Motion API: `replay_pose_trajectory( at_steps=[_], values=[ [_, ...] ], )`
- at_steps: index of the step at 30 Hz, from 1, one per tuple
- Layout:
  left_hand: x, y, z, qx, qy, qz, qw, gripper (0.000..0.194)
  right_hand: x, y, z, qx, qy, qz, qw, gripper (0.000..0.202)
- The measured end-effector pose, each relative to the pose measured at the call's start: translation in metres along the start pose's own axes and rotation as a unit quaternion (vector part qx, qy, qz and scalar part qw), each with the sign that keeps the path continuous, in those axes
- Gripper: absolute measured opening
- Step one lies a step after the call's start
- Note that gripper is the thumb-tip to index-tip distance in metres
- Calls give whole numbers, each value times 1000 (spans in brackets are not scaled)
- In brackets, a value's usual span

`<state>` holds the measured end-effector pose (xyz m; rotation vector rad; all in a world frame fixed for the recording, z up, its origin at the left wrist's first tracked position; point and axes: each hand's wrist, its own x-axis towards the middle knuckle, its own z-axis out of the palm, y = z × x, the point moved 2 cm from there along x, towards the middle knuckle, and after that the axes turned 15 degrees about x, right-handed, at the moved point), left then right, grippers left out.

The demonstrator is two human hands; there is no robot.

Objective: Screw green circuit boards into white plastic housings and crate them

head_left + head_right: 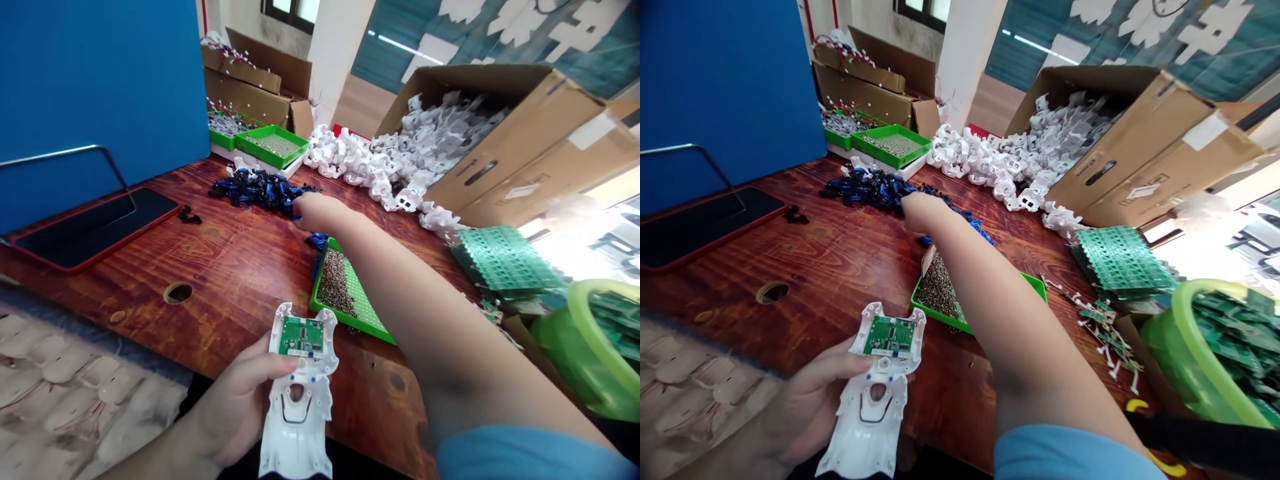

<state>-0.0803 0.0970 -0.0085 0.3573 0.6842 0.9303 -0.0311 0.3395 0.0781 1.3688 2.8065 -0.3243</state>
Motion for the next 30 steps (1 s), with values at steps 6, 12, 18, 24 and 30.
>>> replay_pose_trajectory(
  at_steps=[6,12,18,24,30],
  values=[
    [-7,-2,-4,-9,-76,21,997,27,-110,-22,-23,180,192,-30,964,20],
    [-23,-12,1,25,-65,38,997,25,-247,-47,15,332,213,-118,911,21],
    [-38,-34,22,62,-97,30,993,38,-309,-70,46,288,184,-166,925,22],
    [-41,-52,35,73,-77,-36,994,42,-328,-71,57,276,200,-119,933,13],
    [-46,-58,50,31,-131,-29,991,46,-337,-61,65,297,140,-80,941,9]
  ],
)
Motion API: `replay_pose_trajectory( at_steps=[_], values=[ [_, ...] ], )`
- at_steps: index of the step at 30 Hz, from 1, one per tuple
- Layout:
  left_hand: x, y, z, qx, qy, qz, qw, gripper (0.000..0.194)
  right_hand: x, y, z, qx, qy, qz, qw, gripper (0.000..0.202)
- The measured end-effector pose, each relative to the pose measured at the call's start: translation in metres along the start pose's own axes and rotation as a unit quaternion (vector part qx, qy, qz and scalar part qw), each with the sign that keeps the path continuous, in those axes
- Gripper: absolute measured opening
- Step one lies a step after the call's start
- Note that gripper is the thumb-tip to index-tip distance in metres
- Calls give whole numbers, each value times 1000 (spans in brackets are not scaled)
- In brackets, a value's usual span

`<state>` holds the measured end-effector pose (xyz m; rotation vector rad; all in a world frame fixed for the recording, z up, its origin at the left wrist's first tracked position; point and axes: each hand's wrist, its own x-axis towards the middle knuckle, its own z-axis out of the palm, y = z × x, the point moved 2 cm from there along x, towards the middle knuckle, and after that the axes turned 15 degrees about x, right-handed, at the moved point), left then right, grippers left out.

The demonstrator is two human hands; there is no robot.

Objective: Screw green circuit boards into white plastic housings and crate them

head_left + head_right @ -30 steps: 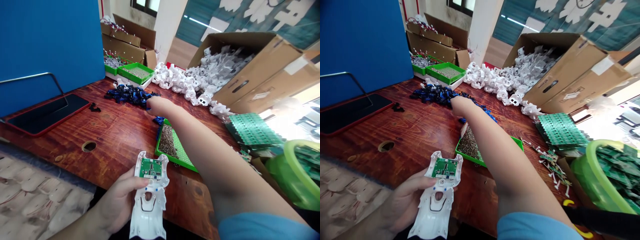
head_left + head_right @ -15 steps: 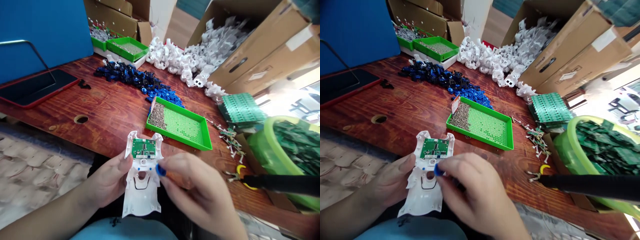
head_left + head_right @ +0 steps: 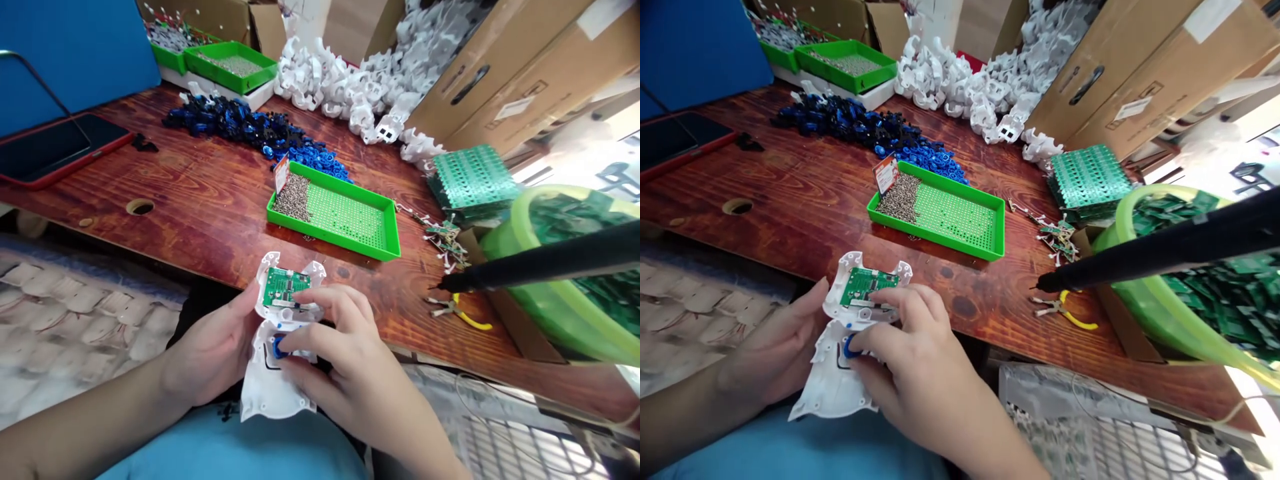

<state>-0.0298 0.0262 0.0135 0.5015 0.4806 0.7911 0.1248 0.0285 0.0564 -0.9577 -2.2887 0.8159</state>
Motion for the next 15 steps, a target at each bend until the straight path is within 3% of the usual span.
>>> replay_pose_trajectory(
  at_steps=[6,10,15],
  values=[
    [1,-4,6,13,-69,60,996,36,-8,8,3,-10,-16,2,1000,8],
    [3,-7,7,63,-29,65,996,35,-12,11,2,-23,38,-15,999,10],
    [4,-14,8,143,19,16,989,68,-16,17,0,-16,50,10,999,9]
  ],
)
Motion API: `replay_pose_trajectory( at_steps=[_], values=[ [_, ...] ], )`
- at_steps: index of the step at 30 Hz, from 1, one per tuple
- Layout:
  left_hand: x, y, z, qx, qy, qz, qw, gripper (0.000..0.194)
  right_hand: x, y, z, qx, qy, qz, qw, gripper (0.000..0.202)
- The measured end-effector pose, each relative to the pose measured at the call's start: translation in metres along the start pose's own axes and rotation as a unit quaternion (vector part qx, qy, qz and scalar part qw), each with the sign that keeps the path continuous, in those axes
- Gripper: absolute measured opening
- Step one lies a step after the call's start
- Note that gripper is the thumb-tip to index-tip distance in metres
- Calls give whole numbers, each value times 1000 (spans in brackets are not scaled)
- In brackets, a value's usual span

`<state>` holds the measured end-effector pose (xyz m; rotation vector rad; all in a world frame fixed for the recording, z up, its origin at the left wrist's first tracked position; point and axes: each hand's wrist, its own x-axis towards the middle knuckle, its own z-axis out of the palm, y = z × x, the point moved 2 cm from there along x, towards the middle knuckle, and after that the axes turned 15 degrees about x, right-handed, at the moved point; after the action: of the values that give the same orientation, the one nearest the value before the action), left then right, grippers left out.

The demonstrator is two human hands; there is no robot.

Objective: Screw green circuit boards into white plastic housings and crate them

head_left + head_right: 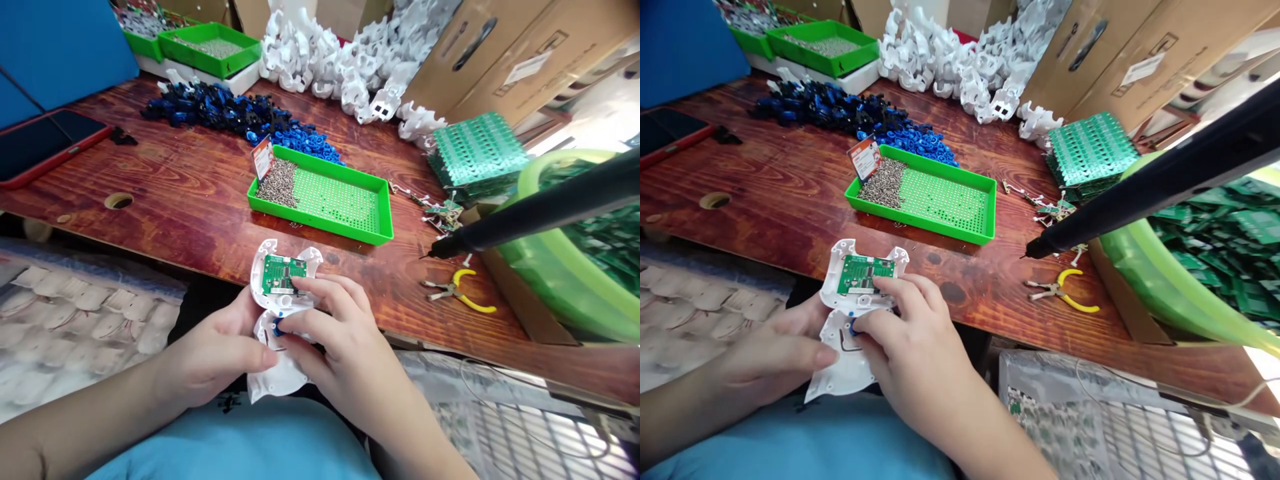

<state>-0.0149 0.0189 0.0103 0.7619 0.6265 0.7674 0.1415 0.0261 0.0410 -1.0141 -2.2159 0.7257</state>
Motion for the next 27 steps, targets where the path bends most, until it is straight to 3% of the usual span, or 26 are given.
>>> replay_pose_trajectory(
  at_steps=[4,7,11,13,15,18,21,23,27],
  values=[
    [2,-4,1,50,15,0,999,68,-5,2,-6,38,9,12,999,10],
    [5,-5,3,64,16,11,998,64,-13,4,-13,80,56,20,995,12],
    [8,-3,-3,119,76,-22,990,67,-28,18,-26,101,203,24,974,18],
    [9,0,-8,160,136,-53,976,68,-36,33,-35,43,300,28,953,18],
    [13,3,-12,195,184,-66,961,69,-40,52,-44,-64,336,69,937,12],
    [22,3,-11,235,208,-45,948,68,-35,80,-58,-166,285,168,929,21],
    [36,-4,-12,261,249,32,932,86,-18,91,-70,-180,244,226,926,36],
    [47,-11,-18,274,278,68,918,101,1,91,-77,-179,221,255,924,42],
    [66,-25,-35,295,270,89,912,99,51,98,-97,-173,203,324,907,41]
  ],
)
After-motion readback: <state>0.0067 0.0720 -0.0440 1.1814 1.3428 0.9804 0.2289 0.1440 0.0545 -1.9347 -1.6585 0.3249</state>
